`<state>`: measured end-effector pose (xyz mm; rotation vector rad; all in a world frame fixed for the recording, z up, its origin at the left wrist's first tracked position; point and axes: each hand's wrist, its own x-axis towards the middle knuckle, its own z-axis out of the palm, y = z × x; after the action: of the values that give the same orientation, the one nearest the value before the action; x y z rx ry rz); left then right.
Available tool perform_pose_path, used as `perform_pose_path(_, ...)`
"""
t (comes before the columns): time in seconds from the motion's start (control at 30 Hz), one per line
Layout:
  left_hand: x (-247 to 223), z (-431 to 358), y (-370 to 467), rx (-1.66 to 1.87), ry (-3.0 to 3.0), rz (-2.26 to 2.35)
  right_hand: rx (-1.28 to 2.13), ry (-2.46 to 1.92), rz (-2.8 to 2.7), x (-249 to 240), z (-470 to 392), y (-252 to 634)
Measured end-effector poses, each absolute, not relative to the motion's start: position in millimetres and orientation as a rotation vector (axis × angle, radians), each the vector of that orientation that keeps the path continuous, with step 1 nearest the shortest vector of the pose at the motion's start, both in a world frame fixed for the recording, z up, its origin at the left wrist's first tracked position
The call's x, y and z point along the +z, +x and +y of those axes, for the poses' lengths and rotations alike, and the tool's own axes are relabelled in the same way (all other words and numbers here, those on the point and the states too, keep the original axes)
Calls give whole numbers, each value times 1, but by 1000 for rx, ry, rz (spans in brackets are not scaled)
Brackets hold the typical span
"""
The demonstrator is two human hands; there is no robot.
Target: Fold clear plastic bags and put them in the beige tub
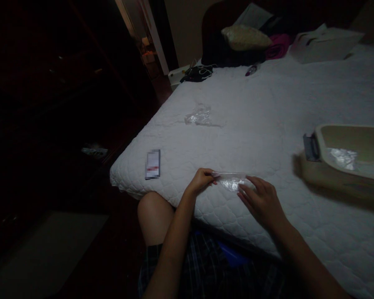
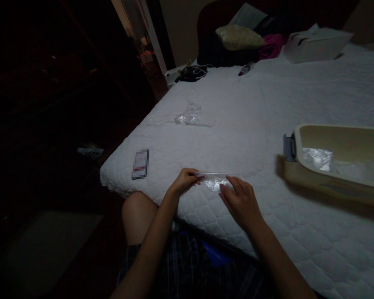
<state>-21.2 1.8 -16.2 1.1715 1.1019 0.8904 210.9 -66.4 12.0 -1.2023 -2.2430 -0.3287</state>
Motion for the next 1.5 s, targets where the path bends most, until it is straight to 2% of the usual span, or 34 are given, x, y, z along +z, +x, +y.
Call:
perform_pose_path(0.3,-18,2,-23,908,1226,1056,-312,-1328,-2203,3,-63,206)
perform_pose_path(0.87,-12,-1,-19,939,1146,1116,-346,-1037,-2397,-11,-62,217)
perform_pose_path(1.17,-6,1,-18,876,1114,1203,-213,-1023,-2446,-10,-66,217)
perform_pose_path(1.27,-5,0,-18,882,1252,1274,-171,-1018,-2479,-11,-66,218)
perform_pose_path(1.4,2,-4,-23,883,1787,1483,-199,-1027,-2520,-13,-66,218)
perform_pose_path(1.5,11,-8,-31,697,2141,1647,-193,-1028,-2515,-15,-65,218)
